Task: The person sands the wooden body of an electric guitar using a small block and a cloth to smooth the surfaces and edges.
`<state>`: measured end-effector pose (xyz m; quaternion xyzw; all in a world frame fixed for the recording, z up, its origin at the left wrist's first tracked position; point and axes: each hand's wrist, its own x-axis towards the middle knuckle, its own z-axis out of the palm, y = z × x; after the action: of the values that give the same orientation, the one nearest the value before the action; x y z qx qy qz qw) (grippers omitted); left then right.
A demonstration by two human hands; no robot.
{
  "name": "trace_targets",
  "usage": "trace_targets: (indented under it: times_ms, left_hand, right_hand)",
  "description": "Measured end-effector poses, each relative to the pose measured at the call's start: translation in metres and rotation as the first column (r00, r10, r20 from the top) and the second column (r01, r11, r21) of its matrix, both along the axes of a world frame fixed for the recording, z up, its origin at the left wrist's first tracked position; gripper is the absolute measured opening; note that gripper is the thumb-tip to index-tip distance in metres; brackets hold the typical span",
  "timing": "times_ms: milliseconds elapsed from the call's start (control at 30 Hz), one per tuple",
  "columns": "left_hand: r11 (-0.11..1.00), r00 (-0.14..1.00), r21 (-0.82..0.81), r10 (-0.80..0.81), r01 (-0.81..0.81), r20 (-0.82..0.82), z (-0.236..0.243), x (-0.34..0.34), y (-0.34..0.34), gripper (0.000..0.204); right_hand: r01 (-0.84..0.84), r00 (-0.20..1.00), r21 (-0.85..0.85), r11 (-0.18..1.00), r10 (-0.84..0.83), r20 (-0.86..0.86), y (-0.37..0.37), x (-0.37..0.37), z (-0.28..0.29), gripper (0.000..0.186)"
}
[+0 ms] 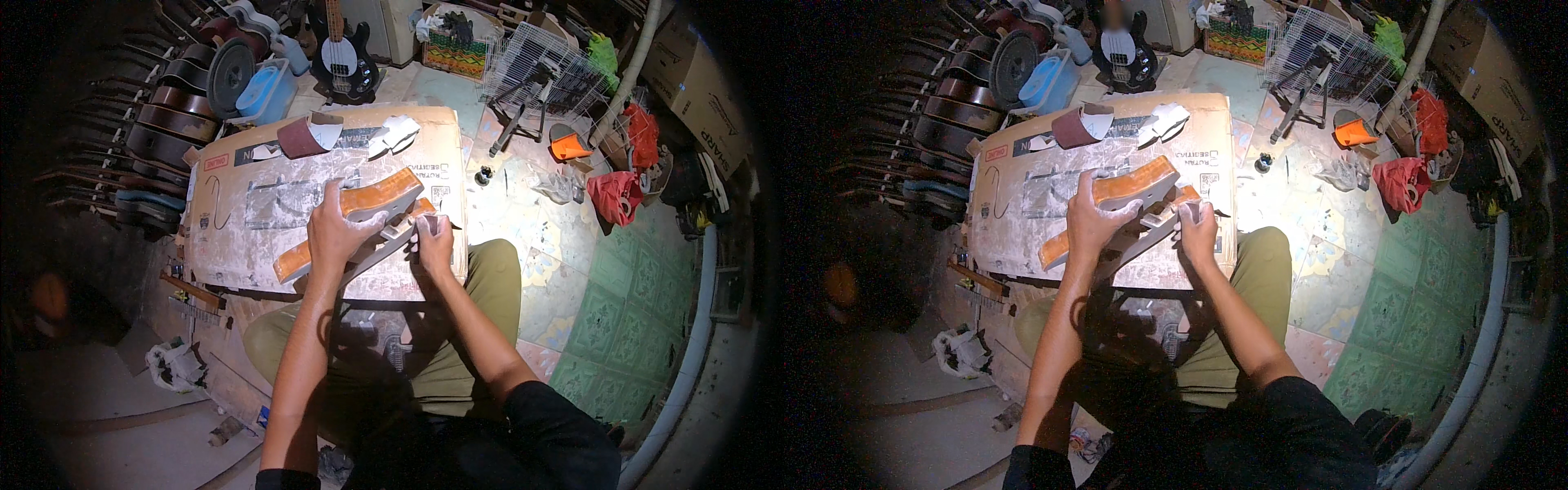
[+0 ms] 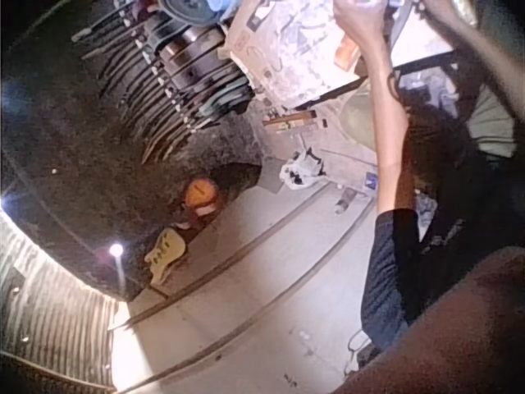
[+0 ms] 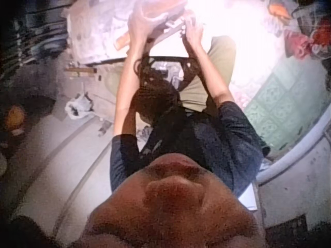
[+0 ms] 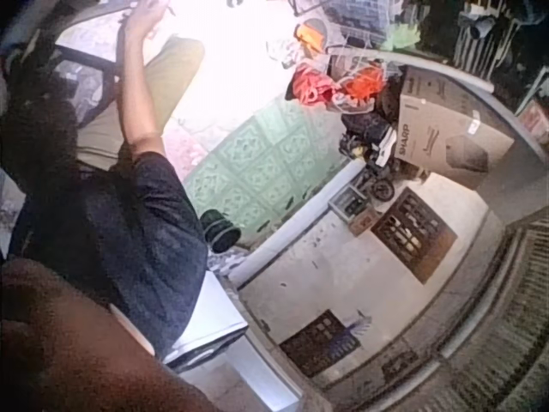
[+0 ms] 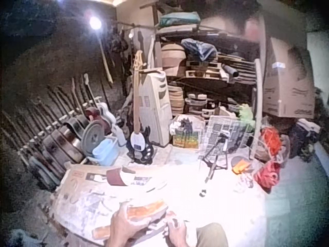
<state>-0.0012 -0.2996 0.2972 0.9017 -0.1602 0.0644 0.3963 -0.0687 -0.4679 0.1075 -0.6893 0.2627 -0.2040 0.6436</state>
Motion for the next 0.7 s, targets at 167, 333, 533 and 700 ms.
trace_targets:
  times_ms: [167, 333, 533, 700]
  left_hand:
    - [0.999, 1.000, 0.046, 0.022, -0.022, 0.005, 0.003, -0.002, 0.006, 0.078]
    - [0.998, 0.999, 0.058, 0.036, -0.035, -0.009, 0.000, -0.005, 0.007, 0.079]
    - [0.998, 0.999, 0.067, 0.021, -0.023, 0.032, 0.001, -0.011, 0.001, 0.072]
    - [0.997, 0.999, 0.065, 0.036, -0.034, -0.039, 0.004, -0.014, -0.001, 0.078]
  right_hand:
    - [0.053, 0.999, 0.159, 0.986, -0.053, -0.004, 0.010, 0.002, 0.025, 0.016]
    - [0.162, 0.986, 0.331, 0.930, -0.164, -0.022, -0.005, 0.010, 0.034, 0.017]
    - [0.194, 0.980, 0.171, 0.966, -0.182, -0.082, -0.023, 0.012, 0.019, 0.021]
    - [-0.012, 0.979, -0.160, 0.987, -0.020, -0.201, -0.011, 0.006, 0.031, 0.021]
